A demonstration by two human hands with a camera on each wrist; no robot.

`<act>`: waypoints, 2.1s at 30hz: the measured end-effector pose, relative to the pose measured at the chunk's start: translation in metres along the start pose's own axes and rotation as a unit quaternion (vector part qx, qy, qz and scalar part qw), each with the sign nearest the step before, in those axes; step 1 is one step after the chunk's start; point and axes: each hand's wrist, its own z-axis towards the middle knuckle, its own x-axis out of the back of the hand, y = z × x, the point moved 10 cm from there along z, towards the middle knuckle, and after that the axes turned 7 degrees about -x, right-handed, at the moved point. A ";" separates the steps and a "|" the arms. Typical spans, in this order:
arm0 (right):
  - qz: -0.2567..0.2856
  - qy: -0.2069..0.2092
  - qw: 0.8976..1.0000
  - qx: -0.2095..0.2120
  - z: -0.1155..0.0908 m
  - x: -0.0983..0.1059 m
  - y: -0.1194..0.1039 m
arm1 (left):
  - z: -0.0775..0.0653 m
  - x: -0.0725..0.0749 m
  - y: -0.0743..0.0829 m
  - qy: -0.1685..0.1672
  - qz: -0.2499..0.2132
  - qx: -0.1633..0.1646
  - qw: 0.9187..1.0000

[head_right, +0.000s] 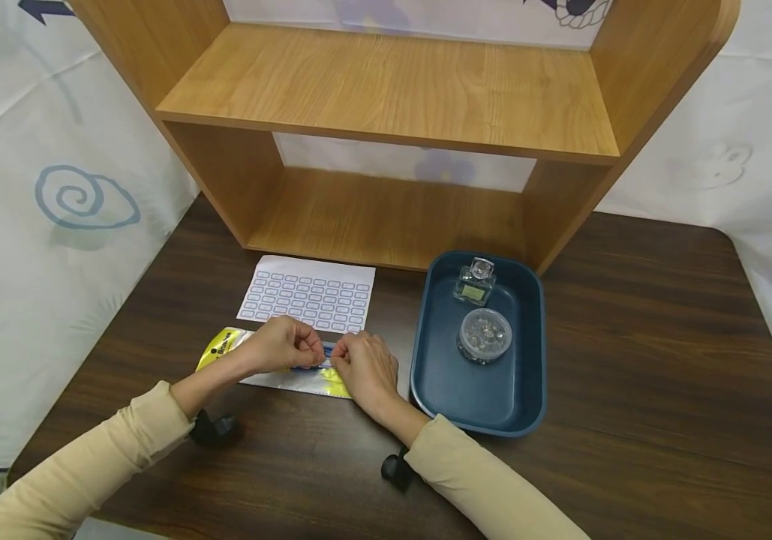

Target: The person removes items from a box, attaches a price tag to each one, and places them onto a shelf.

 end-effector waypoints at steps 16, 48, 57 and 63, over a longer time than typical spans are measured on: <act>-0.031 0.026 0.999 0.017 0.000 -0.002 0.000 | 0.005 0.000 0.006 0.032 0.121 -0.043 0.991; -0.053 0.029 0.998 0.034 0.001 -0.003 -0.004 | -0.044 0.222 -0.031 0.536 -0.247 -0.062 0.805; -0.058 0.008 0.998 0.030 0.004 -0.006 -0.005 | -0.028 0.250 -0.025 0.536 -0.283 -0.077 0.792; -0.065 0.001 0.998 0.026 0.004 -0.006 -0.005 | -0.018 0.254 -0.023 0.549 -0.278 -0.086 0.784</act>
